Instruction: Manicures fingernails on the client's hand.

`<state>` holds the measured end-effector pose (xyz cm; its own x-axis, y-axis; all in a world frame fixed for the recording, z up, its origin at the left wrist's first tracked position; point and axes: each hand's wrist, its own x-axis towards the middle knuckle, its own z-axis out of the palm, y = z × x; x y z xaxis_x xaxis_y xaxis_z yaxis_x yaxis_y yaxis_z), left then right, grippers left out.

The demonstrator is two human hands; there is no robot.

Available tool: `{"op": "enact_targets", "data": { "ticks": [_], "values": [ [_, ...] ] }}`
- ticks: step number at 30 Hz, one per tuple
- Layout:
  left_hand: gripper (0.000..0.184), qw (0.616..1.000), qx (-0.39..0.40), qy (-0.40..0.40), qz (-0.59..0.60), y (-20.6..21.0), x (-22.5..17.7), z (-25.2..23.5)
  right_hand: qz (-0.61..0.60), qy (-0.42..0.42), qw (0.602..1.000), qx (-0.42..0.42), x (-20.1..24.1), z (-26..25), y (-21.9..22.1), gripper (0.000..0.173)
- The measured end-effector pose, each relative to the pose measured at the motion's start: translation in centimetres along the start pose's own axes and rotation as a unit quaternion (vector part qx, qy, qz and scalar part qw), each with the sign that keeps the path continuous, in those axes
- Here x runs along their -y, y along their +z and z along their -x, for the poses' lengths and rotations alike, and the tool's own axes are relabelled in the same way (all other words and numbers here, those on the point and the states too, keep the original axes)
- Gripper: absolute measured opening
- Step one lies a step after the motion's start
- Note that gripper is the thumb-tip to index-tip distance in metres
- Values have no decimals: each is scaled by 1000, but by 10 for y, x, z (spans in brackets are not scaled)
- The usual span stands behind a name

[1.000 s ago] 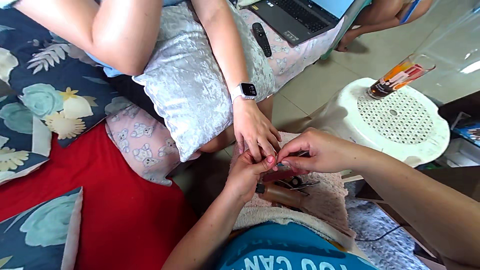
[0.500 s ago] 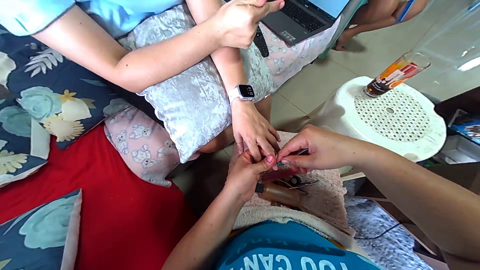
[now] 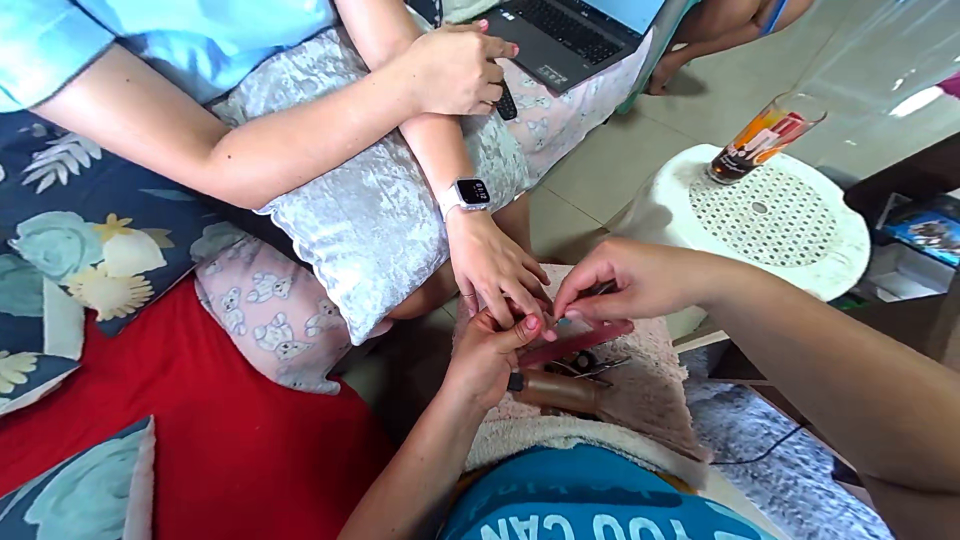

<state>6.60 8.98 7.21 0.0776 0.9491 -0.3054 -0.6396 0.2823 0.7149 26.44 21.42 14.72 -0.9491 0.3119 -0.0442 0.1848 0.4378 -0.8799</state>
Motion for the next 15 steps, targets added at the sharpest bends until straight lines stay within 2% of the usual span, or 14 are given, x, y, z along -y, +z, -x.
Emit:
{"op": "enact_targets", "data": {
  "ticks": [2,4,6,7,9,12,13,15],
  "values": [
    [11,1000,6,-5,9,0,3,-3,-104,-49,991,-69,7,4,0,17],
    [12,1000,-4,-5,15,3,6,-6,-193,-108,955,-197,19,-2,20,18],
    [15,1000,-26,1,15,7,8,-8,-206,-142,925,-286,20,-12,48,17],
    [17,999,-34,7,15,9,9,-8,-193,-141,924,-299,16,-14,59,16],
    [20,999,-38,22,5,10,11,-8,-162,-116,945,-259,2,-7,71,16],
    [14,1000,-15,17,-9,4,11,-10,-122,-50,983,-130,-19,31,64,19],
    [15,1000,2,15,-4,1,11,-12,-111,-4,988,-108,-26,49,62,18],
    [21,999,28,16,-1,-4,11,-14,-90,130,980,-118,-36,87,62,18]
  ]
}}
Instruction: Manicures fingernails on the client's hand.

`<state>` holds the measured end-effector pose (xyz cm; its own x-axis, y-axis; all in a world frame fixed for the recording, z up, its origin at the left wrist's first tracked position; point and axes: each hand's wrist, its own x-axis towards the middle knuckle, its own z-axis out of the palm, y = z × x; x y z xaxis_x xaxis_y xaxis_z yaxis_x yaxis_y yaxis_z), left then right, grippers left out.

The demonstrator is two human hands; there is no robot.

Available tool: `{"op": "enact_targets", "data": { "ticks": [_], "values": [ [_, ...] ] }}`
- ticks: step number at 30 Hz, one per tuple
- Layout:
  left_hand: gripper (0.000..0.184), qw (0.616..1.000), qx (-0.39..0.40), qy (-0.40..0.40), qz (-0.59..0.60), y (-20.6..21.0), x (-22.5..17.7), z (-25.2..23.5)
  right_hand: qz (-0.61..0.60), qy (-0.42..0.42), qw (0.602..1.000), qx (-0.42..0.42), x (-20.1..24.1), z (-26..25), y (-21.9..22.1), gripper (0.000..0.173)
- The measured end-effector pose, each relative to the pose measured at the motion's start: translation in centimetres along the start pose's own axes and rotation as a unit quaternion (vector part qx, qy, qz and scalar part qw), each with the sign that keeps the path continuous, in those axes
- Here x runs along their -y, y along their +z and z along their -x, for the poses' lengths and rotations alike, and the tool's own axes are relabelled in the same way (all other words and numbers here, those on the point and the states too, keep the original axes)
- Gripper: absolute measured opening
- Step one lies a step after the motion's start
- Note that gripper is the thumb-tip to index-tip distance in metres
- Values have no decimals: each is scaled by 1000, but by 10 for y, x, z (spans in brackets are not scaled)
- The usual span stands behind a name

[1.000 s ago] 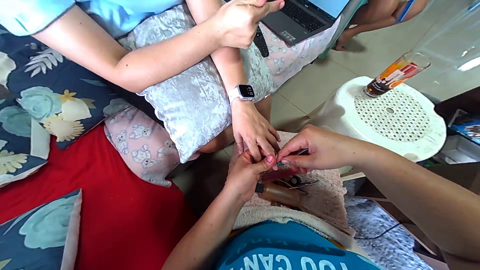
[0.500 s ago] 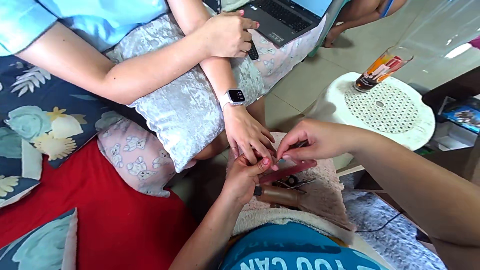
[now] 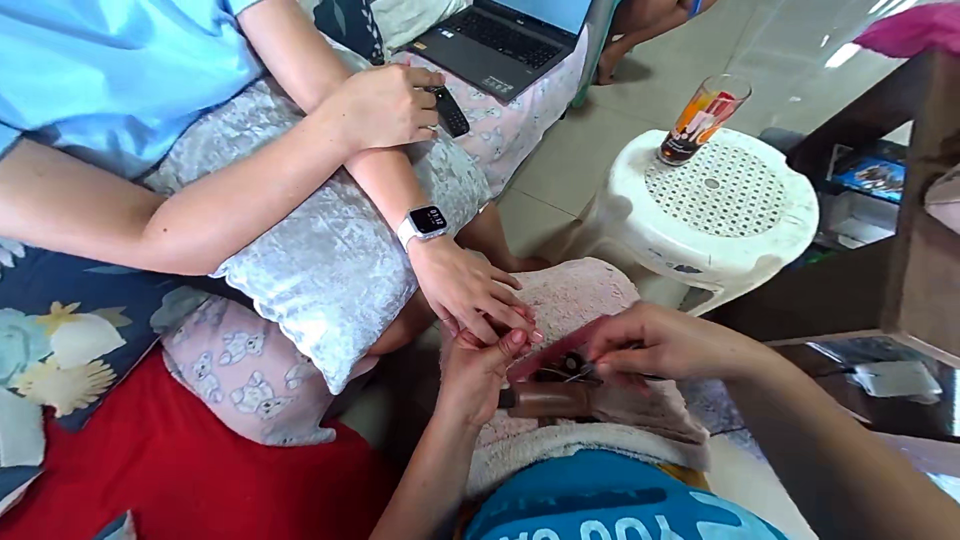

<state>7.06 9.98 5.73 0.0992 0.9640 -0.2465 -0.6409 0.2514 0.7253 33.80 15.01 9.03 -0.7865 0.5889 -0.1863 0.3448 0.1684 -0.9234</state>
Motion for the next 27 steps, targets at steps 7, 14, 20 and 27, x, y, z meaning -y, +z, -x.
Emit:
{"op": "enact_targets", "data": {
  "ticks": [7,14,20,27],
  "values": [
    [31,998,52,23,-40,-2,2,-5,64,347,933,-64,-36,63,10,18],
    [38,994,44,74,-68,5,12,-9,66,143,966,-205,15,49,19,18],
    [38,992,37,100,-66,9,19,-11,-188,5,928,-323,25,-13,74,21],
    [32,986,47,138,-82,9,24,-14,-201,-2,908,-367,17,-23,87,24]
  ]
}}
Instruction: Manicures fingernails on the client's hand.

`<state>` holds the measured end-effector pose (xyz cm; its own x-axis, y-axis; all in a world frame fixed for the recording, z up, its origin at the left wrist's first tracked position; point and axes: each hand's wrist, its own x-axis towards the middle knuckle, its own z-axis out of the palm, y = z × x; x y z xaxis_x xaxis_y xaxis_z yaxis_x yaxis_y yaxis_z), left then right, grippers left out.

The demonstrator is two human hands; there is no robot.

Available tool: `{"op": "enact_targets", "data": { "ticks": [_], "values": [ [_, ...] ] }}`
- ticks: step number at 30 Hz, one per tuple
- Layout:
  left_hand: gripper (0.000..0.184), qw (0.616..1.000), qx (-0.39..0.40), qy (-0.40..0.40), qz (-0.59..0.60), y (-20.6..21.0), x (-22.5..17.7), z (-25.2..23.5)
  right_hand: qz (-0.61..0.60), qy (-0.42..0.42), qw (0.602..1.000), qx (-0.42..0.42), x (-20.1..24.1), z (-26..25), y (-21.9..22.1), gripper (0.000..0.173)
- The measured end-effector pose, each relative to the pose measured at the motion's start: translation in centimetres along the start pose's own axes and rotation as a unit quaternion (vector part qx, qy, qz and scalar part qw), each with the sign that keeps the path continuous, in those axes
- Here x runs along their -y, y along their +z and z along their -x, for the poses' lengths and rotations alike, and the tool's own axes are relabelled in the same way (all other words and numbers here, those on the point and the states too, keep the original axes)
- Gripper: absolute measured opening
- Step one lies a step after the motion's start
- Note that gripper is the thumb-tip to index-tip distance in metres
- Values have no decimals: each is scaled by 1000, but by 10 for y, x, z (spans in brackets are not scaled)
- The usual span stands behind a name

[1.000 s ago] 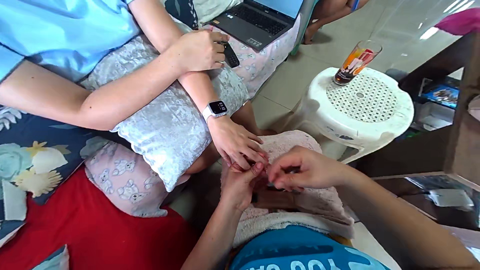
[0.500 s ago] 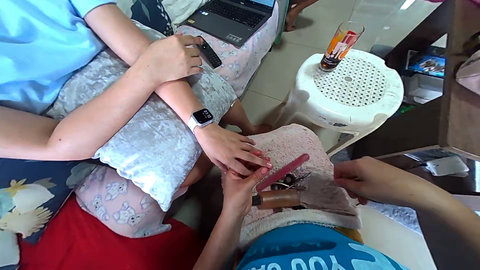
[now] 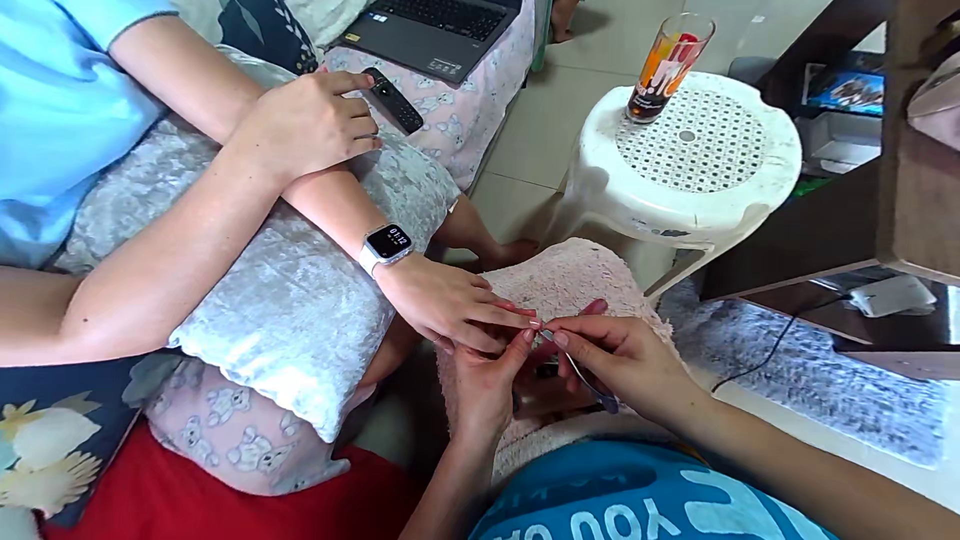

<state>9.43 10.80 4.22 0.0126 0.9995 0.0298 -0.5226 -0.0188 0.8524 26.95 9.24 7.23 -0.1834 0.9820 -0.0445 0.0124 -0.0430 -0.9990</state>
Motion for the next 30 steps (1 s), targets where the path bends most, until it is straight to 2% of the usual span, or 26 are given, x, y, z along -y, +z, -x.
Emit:
{"op": "enact_targets", "data": {
  "ticks": [30],
  "values": [
    [32,999,-26,12,-32,5,-3,4,-24,-32,999,-2,-11,-3,8,21]
  ]
}}
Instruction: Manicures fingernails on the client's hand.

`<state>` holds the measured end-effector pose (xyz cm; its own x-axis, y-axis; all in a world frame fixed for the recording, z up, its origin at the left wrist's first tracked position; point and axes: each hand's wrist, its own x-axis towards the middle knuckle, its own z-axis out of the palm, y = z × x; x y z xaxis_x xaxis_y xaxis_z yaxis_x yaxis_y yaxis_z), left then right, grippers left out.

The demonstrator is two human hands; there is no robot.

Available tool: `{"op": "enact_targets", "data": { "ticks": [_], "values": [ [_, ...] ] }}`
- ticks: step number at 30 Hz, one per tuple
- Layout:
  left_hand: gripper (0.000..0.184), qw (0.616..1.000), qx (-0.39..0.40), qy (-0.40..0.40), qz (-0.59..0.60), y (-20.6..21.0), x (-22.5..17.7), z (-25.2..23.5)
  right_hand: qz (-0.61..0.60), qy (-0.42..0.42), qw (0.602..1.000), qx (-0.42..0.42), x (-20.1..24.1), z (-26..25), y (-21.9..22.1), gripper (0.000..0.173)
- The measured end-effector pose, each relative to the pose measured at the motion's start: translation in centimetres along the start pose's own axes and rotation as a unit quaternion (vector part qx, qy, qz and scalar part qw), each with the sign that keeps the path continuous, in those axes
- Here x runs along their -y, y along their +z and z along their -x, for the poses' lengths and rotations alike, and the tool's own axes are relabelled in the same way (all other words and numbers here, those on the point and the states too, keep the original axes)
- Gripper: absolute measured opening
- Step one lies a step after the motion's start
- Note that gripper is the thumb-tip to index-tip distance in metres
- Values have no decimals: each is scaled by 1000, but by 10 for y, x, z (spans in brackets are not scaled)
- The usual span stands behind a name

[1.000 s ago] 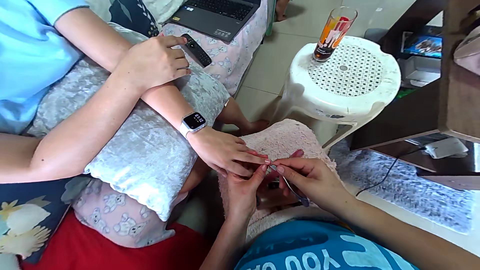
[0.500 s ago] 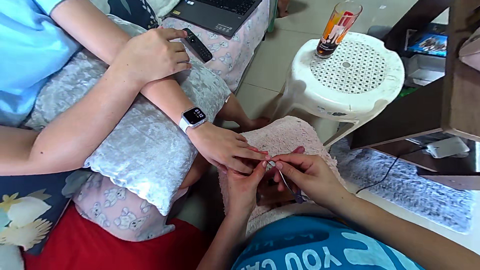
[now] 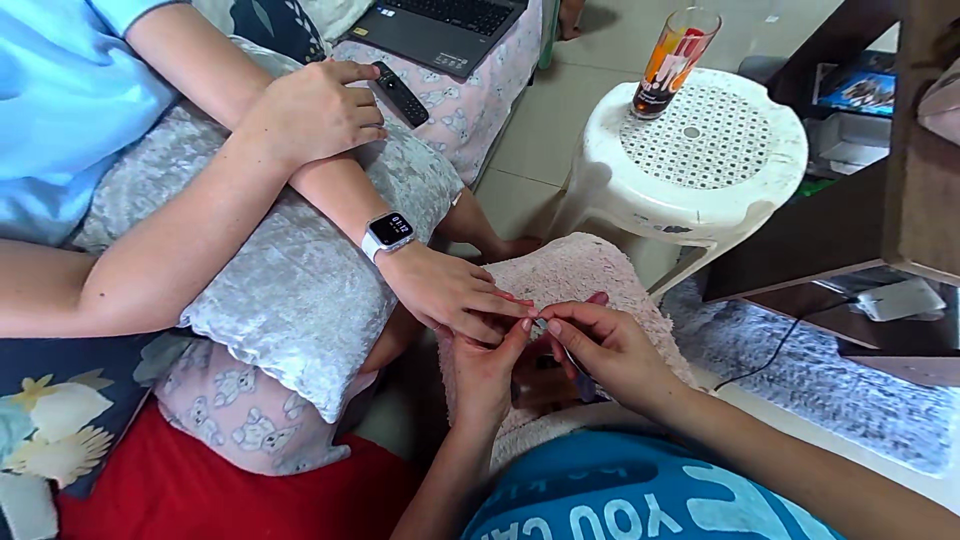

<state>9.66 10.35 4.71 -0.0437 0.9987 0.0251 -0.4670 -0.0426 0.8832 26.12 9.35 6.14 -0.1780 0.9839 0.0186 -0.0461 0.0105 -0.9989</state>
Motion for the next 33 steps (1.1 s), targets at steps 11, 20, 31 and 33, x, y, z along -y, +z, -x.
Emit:
{"op": "enact_targets", "data": {
  "ticks": [11,20,31,33],
  "values": [
    [31,1000,2,-1,0,-1,-1,0,-8,-5,1000,6,-1,3,0,23],
    [30,1000,6,-1,9,-2,0,0,-33,23,999,-4,6,4,5,22],
    [30,1000,-2,2,10,-2,2,-1,-63,58,996,-22,5,3,13,20],
    [31,1000,-2,1,6,-2,2,-1,-60,56,996,-20,4,3,13,20]
  ]
}}
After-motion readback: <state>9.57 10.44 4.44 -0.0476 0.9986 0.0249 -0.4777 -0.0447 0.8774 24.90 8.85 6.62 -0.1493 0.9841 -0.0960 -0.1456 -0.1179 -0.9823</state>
